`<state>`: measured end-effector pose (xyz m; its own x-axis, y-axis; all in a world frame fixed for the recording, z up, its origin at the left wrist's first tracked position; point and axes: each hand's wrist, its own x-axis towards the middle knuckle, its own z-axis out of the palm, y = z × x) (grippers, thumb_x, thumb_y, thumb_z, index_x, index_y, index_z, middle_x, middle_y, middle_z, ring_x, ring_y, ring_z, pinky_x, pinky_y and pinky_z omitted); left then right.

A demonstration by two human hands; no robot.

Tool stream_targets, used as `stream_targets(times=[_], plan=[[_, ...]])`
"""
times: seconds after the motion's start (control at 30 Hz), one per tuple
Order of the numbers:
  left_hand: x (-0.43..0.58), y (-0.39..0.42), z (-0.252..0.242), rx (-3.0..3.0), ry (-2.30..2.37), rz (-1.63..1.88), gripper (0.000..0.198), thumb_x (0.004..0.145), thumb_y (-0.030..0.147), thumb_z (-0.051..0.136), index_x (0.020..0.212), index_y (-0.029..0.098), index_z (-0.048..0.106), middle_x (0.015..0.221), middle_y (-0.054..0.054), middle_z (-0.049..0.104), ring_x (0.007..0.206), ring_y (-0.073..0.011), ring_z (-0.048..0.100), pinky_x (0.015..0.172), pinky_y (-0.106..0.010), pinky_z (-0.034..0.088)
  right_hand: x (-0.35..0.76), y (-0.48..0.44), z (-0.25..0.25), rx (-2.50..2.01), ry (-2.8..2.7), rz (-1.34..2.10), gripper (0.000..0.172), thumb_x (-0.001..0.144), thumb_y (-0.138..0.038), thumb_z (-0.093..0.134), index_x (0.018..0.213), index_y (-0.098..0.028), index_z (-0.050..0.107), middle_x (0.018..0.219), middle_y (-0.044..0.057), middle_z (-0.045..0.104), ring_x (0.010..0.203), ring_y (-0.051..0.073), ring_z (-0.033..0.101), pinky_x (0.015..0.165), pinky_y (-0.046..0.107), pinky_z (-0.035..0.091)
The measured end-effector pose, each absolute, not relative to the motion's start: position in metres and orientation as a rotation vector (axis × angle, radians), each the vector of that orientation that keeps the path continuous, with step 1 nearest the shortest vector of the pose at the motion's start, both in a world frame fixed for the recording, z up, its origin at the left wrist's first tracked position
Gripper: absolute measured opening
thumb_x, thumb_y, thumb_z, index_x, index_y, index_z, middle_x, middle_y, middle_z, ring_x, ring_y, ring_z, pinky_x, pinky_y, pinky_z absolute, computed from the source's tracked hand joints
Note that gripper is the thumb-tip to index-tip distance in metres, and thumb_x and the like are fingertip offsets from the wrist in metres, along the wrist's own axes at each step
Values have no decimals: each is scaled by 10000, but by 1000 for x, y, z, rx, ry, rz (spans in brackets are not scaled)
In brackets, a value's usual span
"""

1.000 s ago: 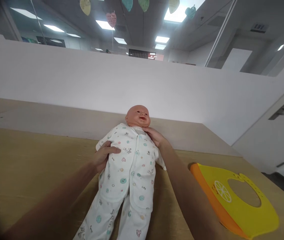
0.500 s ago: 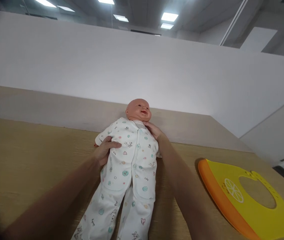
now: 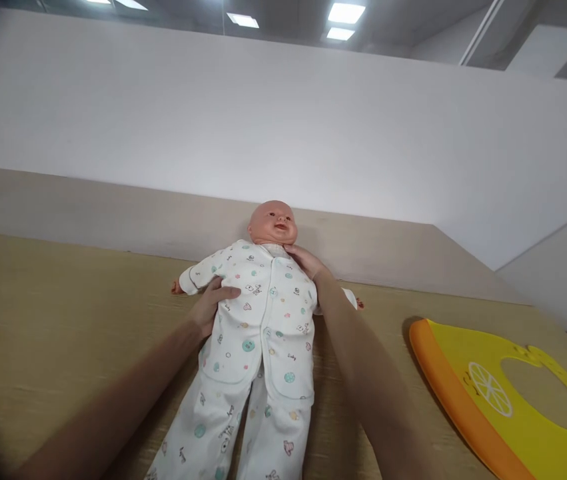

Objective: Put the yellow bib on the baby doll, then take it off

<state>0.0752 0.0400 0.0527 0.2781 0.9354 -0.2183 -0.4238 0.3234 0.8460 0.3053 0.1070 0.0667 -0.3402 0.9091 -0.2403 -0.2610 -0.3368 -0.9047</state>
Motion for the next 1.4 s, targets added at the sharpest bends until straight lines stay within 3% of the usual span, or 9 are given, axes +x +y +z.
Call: stream_targets(times=[0.23,0.37,0.53,0.9,1.4], plan=[[74,39,43,672,684,1080,477,621,235,785,1068,160,637,957,-74,713,945,-264,653,847,-342,493,302,103,62,-1081,-1003,1758,285,809,-381,618,1037,-217,669,1065,12,684,1004,194,604,887,302,468],[73,41,41,603,678,1083,421,639,251,765,1034,147,660,954,-85,732,968,-282,662,887,-357,498,300,103,61,-1049,-1019,1803,281,791,-389,635,1012,-221,676,1022,5,689,934,181,606,872,293,464],[74,44,40,566,654,1081,311,700,253,699,992,149,675,935,-77,742,992,-285,663,897,-365,512,302,99,61,-1109,-1039,1756,317,776,-422,643,1001,-202,679,930,25,699,911,202,600,876,337,452],[74,45,41,534,669,1038,363,701,262,690,1043,144,670,928,-86,747,976,-303,672,891,-391,523,300,99,63,-1108,-1049,1691,236,777,-346,616,950,-202,684,897,24,706,975,233,589,932,370,431],[71,45,39,555,642,990,430,745,246,669,1155,126,629,997,-95,739,972,-289,672,888,-392,516,300,89,65,-1155,-1083,1659,263,790,-410,619,914,-192,698,878,54,706,909,235,610,900,389,453]])
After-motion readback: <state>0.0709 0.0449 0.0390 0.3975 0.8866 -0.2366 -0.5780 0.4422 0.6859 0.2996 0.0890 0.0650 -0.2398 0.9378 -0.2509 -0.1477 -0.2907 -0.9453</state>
